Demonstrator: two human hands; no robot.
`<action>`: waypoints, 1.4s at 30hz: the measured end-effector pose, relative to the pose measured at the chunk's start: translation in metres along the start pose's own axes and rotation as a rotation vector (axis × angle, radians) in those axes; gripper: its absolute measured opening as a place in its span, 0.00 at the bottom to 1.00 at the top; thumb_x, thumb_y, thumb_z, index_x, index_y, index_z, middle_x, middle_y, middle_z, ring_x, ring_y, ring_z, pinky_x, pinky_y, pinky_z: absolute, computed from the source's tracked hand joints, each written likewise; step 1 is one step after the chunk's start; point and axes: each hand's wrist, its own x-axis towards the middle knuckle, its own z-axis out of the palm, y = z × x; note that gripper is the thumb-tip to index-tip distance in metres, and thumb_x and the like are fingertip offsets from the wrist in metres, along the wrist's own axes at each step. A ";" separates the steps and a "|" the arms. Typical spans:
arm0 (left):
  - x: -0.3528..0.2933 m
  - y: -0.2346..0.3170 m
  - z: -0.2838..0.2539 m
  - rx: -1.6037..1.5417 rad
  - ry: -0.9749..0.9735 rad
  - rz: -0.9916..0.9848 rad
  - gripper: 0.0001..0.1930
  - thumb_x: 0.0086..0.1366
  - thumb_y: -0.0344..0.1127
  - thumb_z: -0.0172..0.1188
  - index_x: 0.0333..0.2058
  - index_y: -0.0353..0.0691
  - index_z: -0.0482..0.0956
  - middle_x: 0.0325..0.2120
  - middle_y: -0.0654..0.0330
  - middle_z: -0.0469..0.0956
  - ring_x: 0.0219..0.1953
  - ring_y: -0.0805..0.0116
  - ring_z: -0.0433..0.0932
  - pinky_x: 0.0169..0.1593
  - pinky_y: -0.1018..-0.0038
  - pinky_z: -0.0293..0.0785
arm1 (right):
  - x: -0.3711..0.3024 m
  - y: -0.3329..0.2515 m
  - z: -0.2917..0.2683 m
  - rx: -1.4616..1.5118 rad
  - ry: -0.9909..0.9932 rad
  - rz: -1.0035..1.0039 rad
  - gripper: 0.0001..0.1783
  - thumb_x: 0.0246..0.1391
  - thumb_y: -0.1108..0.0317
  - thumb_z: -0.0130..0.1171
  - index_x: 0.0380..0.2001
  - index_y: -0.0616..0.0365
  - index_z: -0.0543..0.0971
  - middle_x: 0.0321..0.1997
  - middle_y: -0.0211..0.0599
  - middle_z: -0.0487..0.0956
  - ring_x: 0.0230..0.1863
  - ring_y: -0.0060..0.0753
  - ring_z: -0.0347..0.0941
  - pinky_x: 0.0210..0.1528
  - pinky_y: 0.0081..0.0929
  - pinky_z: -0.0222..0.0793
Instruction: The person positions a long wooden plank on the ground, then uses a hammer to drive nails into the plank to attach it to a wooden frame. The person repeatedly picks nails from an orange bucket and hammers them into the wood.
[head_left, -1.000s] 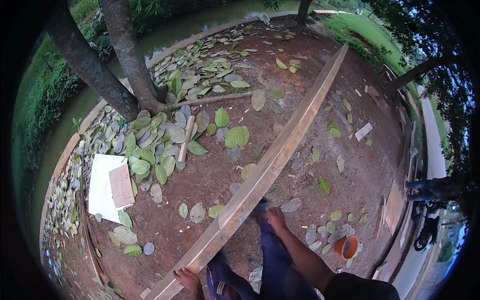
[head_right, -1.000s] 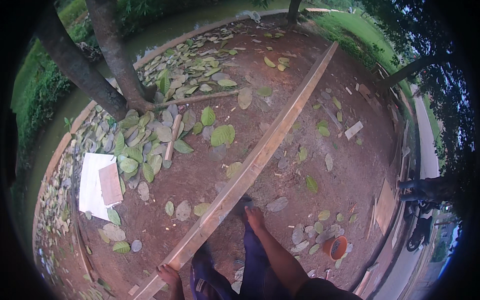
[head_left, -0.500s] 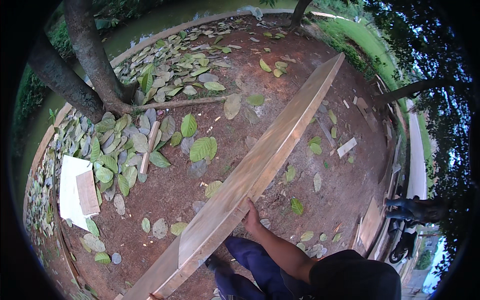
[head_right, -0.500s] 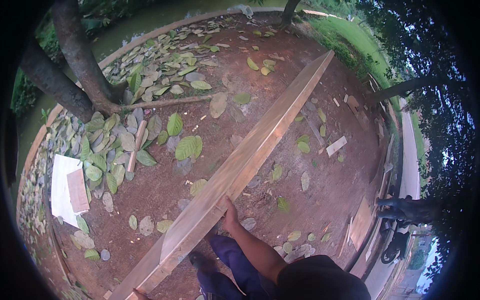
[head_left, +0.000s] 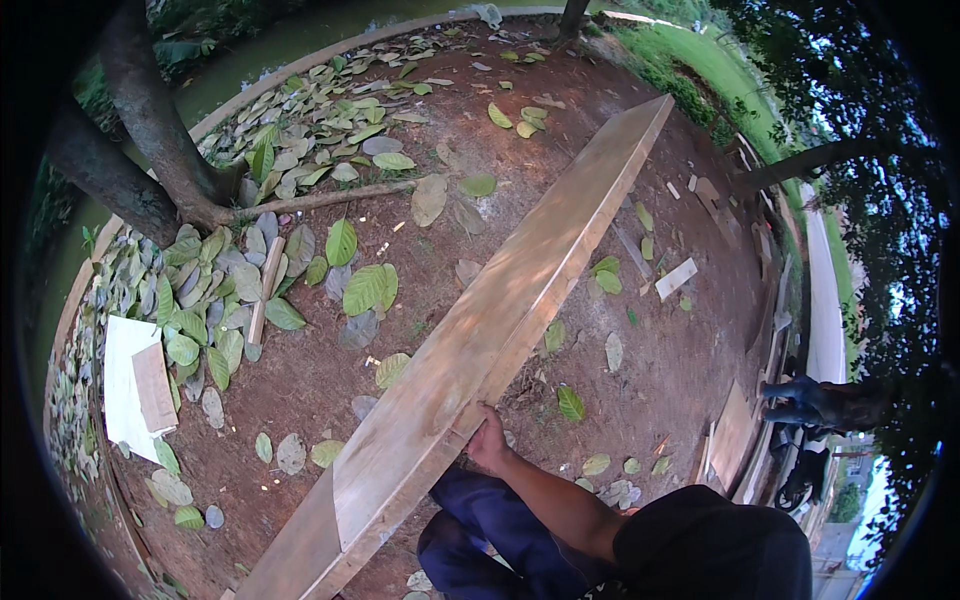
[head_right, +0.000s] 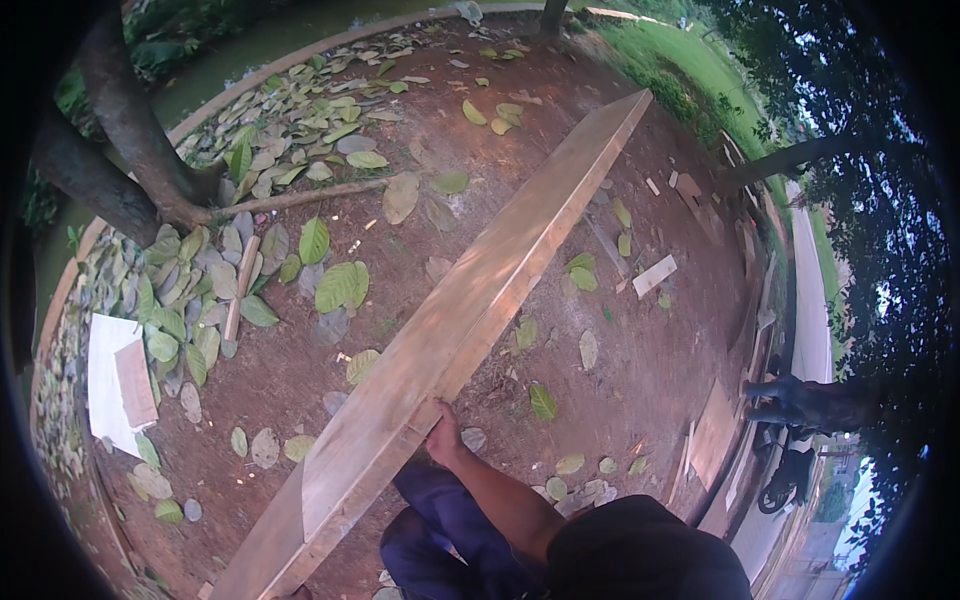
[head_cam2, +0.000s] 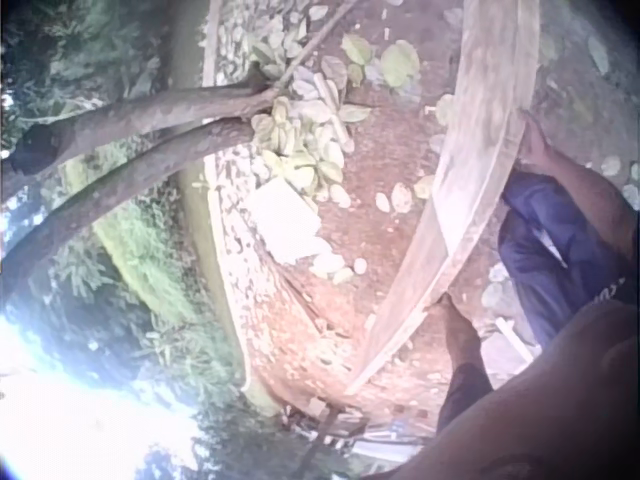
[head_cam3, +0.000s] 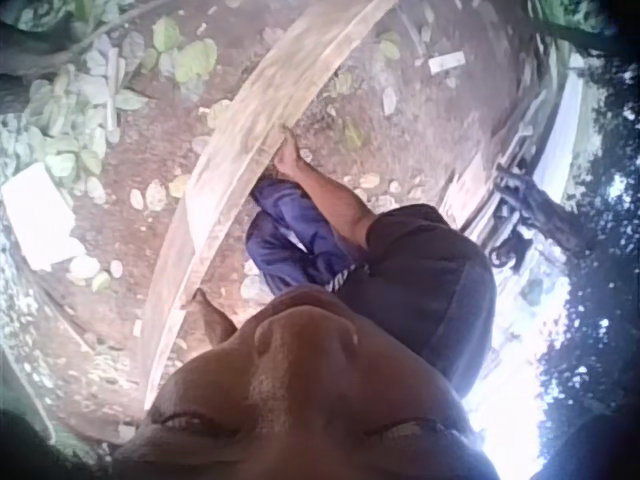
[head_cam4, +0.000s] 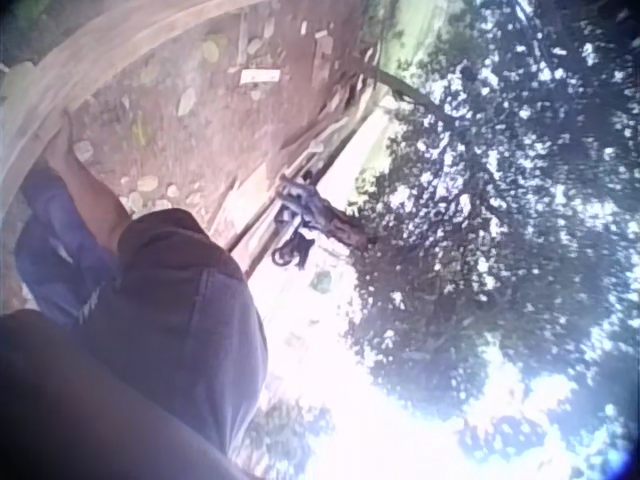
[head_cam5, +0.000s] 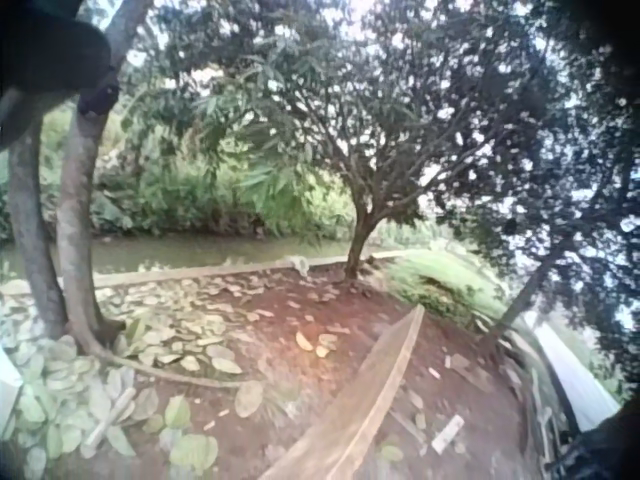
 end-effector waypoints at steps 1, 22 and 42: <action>-0.007 0.003 0.004 -0.044 -0.019 -0.005 0.29 0.72 0.57 0.48 0.51 0.34 0.79 0.58 0.33 0.69 0.60 0.40 0.71 0.60 0.49 0.70 | 0.000 -0.003 -0.003 0.007 -0.012 0.011 0.38 0.57 0.41 0.54 0.66 0.49 0.65 0.65 0.38 0.72 0.64 0.44 0.69 0.66 0.52 0.63; -0.158 0.046 0.077 -1.439 -0.229 -0.871 0.32 0.72 0.60 0.46 0.53 0.33 0.77 0.57 0.36 0.72 0.59 0.43 0.73 0.61 0.51 0.71 | -0.065 -0.096 -0.086 -0.091 0.115 0.123 0.43 0.55 0.29 0.52 0.67 0.41 0.66 0.67 0.35 0.71 0.66 0.45 0.68 0.64 0.64 0.62; -0.165 0.039 0.048 -1.359 -0.090 -0.955 0.35 0.72 0.63 0.45 0.54 0.31 0.75 0.56 0.39 0.74 0.58 0.45 0.74 0.62 0.54 0.72 | 0.001 -0.236 -0.133 -0.270 0.377 0.002 0.41 0.53 0.35 0.61 0.62 0.50 0.70 0.59 0.38 0.76 0.58 0.42 0.73 0.57 0.55 0.68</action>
